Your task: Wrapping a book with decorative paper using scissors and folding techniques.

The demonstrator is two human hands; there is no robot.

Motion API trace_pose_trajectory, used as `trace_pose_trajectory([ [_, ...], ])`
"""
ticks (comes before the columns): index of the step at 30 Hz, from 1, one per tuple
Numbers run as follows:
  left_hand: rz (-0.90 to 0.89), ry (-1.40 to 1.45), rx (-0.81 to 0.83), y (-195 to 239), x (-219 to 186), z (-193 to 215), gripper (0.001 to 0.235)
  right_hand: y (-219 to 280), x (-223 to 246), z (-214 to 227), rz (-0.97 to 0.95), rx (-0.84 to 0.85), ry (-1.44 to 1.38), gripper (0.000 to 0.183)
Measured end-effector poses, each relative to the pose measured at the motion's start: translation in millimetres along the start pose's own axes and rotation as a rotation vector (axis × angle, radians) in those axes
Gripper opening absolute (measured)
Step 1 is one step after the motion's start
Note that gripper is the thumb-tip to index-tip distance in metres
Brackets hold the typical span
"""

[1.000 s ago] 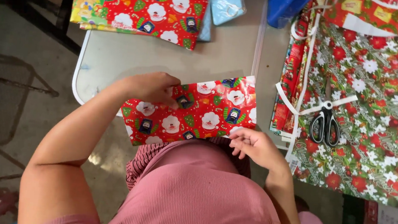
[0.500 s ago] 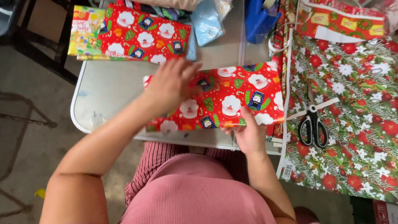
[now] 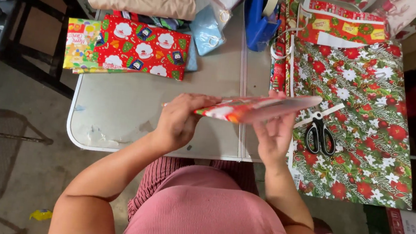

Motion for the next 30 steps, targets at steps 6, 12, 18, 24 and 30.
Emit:
trace_pose_trajectory([
  [6,0.36,0.282,-0.073,-14,9,12,0.022,-35,3,24,0.245,-0.034,0.258,0.025],
  [12,-0.114,0.319,-0.024,-51,-21,31,0.015,-55,17,23,0.695,0.602,0.317,0.057],
  [18,-0.347,-0.056,0.056,33,-2,17,0.025,11,-26,12,0.476,0.167,0.657,0.025],
  [24,0.161,-0.226,0.702,98,3,12,0.068,60,-46,16,0.303,0.504,0.953,0.04],
  [30,0.111,-0.394,0.995,121,-3,-7,0.106,69,-39,5,0.332,0.792,0.978,0.059],
])
Point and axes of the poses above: each hand's wrist, its own y-axis away from the middle knuckle, its own z-axis out of the back of the hand, x = y × z, the point moved 3 cm from there along -y, towards the middle knuckle, and after that the axes turned 4 degrees about y, right-handed, at the moved point
